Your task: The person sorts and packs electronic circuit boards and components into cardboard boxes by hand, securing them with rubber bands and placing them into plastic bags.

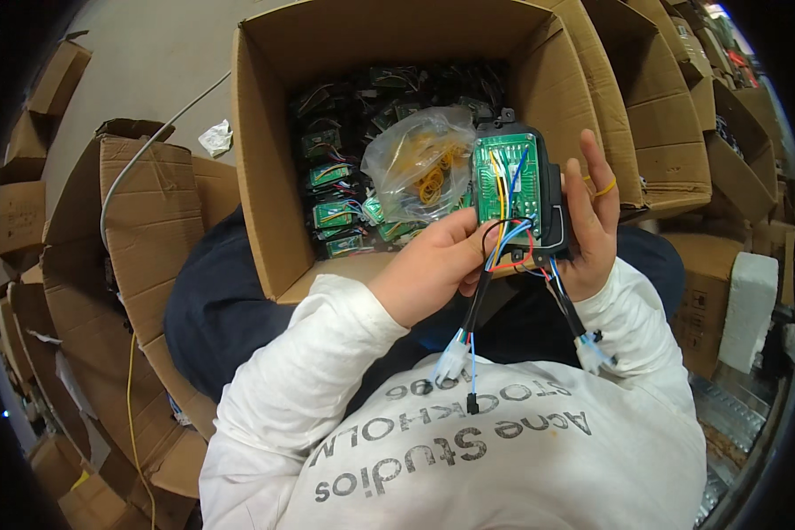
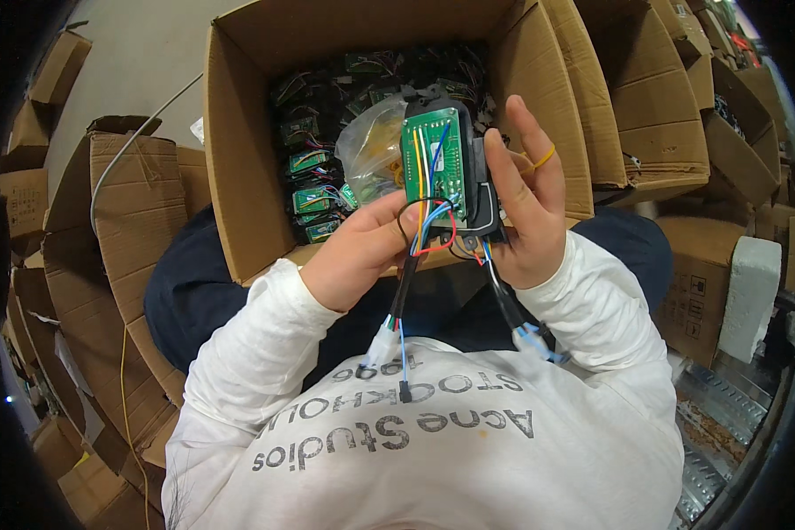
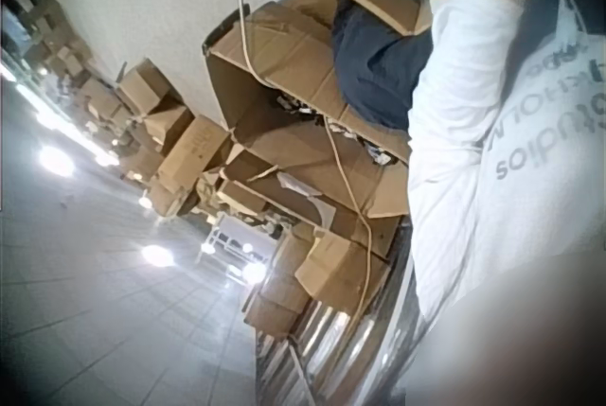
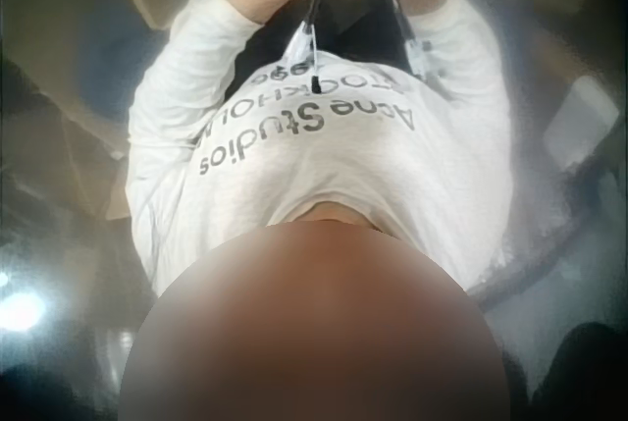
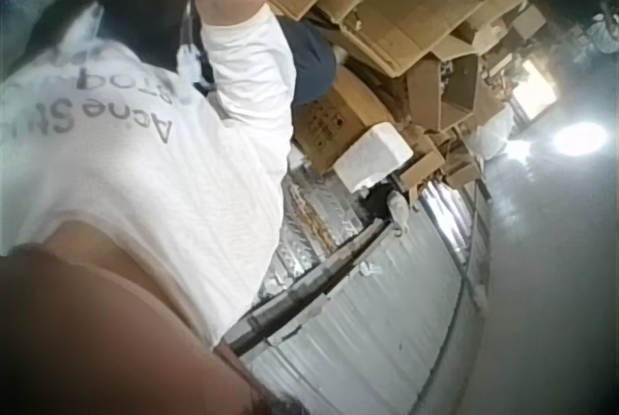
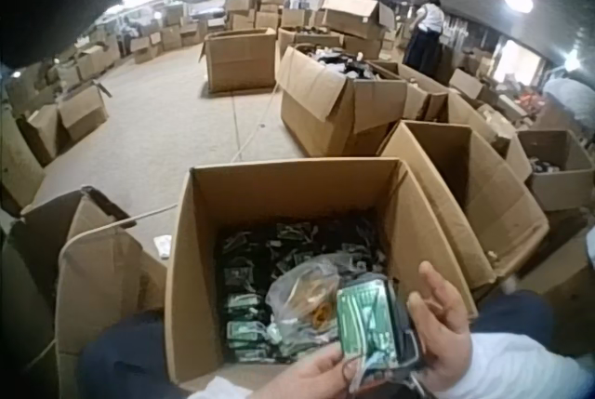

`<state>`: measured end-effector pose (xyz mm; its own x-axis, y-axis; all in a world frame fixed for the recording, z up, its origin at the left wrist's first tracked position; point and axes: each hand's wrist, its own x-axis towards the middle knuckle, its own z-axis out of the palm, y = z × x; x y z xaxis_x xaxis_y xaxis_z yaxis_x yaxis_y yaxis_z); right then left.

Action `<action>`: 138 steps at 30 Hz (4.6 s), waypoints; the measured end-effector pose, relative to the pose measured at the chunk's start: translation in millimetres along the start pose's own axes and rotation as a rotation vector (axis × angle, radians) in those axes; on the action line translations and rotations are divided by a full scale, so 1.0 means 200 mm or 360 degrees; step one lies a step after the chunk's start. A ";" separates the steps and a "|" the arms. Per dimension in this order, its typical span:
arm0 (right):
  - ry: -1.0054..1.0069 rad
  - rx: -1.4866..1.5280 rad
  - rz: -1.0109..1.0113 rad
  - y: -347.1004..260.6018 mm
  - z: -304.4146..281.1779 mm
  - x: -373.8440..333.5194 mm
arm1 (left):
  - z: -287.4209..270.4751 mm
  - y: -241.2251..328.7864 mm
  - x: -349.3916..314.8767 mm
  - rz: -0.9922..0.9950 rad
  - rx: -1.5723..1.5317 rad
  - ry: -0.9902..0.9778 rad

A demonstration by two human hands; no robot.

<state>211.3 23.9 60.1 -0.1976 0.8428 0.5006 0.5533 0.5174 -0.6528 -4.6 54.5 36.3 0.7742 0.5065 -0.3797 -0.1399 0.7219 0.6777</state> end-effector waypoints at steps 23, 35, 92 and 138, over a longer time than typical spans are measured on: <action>0.0163 0.1890 0.1385 -0.03 0.01 0.00 | 0.07 -0.17 0.05 0.0576 0.0680 0.0508; 0.0087 0.1560 0.1423 -0.03 0.01 0.02 | 0.08 -0.16 0.05 0.0204 0.0220 0.0122; -0.1008 -0.0201 -0.0085 0.09 -0.21 0.10 | 0.04 -0.01 -0.03 -0.0050 0.1419 -0.0045; -0.0515 -0.1749 0.1295 1.15 -0.67 0.01 | 0.08 -0.29 -0.11 0.0742 0.2706 0.0072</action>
<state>447.0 124.1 -12.4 0.3881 0.9204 -0.0470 0.9131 -0.3771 0.1549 -4.3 -5.6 16.1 0.8407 0.5410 0.0236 0.4376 -0.7045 0.5588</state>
